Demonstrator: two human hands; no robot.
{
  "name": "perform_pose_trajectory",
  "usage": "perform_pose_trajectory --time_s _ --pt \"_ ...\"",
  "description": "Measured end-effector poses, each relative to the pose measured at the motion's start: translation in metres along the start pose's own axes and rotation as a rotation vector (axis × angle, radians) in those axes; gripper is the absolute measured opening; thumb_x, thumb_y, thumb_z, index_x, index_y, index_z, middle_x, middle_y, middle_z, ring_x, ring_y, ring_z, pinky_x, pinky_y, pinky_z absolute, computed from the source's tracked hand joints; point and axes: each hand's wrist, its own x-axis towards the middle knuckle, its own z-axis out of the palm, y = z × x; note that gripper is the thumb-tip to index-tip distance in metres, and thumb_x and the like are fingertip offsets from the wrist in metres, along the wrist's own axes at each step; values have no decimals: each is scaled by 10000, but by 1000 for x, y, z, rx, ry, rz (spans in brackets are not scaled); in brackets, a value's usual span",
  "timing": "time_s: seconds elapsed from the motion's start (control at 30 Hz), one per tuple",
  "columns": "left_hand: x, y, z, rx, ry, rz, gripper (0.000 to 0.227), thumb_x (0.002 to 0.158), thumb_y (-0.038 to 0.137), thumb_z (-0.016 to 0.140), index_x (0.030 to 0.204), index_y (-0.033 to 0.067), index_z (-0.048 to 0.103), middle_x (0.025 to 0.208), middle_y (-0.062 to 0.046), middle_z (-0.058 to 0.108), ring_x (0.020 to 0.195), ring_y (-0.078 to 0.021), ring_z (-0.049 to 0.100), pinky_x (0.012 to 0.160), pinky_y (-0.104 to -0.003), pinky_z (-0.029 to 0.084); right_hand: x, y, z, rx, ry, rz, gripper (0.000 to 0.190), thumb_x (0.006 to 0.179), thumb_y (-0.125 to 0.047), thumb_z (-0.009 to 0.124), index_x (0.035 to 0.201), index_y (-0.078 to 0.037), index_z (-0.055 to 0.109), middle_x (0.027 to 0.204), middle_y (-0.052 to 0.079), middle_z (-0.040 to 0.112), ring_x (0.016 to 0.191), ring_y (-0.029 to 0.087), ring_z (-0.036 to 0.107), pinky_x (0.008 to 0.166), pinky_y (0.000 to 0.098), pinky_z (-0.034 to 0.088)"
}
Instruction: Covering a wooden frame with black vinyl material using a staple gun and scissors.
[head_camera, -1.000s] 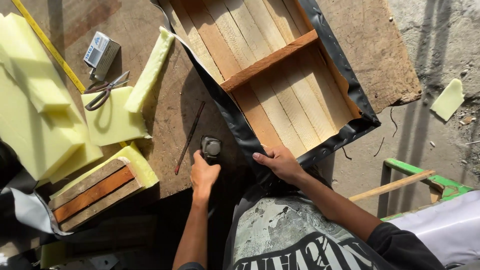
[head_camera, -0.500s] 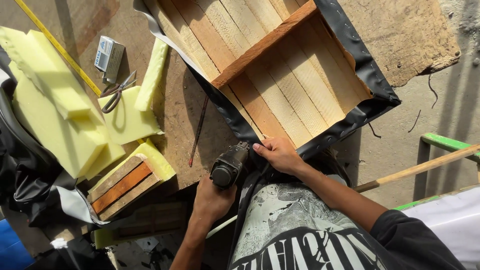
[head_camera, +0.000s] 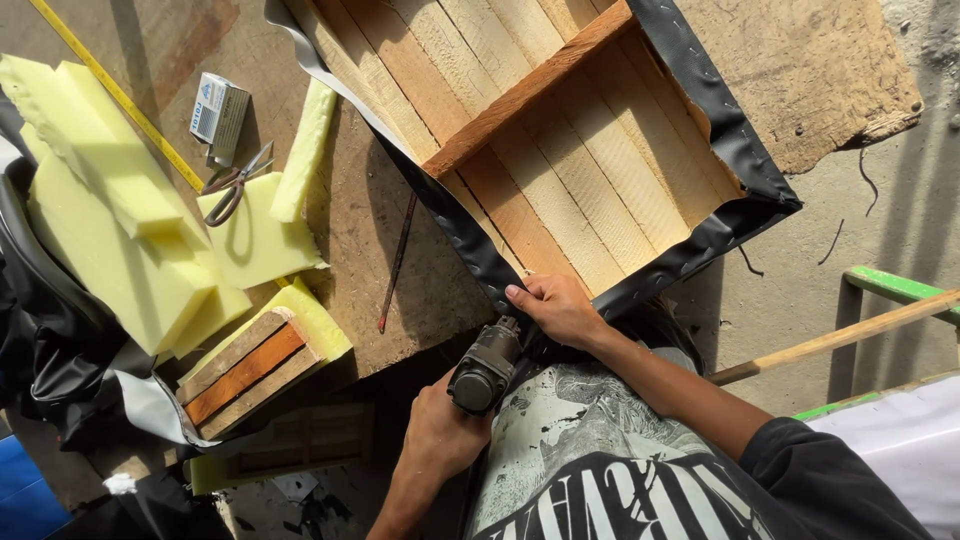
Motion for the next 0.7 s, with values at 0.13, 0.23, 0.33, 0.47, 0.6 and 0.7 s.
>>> perform_pose_trajectory --time_s 0.13,0.23,0.33,0.47,0.6,0.7 --pt "13 -37 6 -164 100 -51 176 755 222 697 858 101 773 770 -77 779 651 -260 694 639 -401 552 -2 -7 -2 -45 35 -48 635 1057 -355 641 542 -160 324 637 -51 454 547 89 422 537 300 344" --pt "68 -89 31 -160 297 -170 448 744 438 767 880 11 762 901 -235 784 886 -477 724 751 -523 557 0 -3 -1 -22 64 -46 609 1046 -320 674 590 -160 303 646 -43 379 571 92 379 571 311 310" --pt "138 -106 54 -183 383 -58 840 715 199 597 1533 139 416 1163 -293 709 1108 -541 644 993 -598 489 -12 -30 -3 -252 120 40 418 934 -382 801 839 -193 440 720 -45 457 657 128 425 628 323 380" --pt "219 -112 74 -146 370 7 835 870 120 487 1635 18 169 1389 -282 540 1295 -470 497 1096 -564 420 -21 -55 -2 -557 -34 190 821 809 -493 881 1429 -238 408 1189 151 733 1111 309 729 898 398 548" --pt "241 -80 56 -49 592 331 861 898 295 731 1574 -16 299 1439 -289 472 1301 -479 483 1111 -570 415 -24 -51 -20 -605 -5 167 294 856 -347 826 1060 -204 670 795 -14 701 702 157 581 656 340 436" --pt "218 -24 0 238 884 872 1108 787 558 836 1633 124 268 1602 -239 315 1469 -428 326 1200 -605 272 -34 -49 -38 -557 42 168 259 864 -290 765 1109 -220 719 874 -25 785 777 142 672 710 312 490"
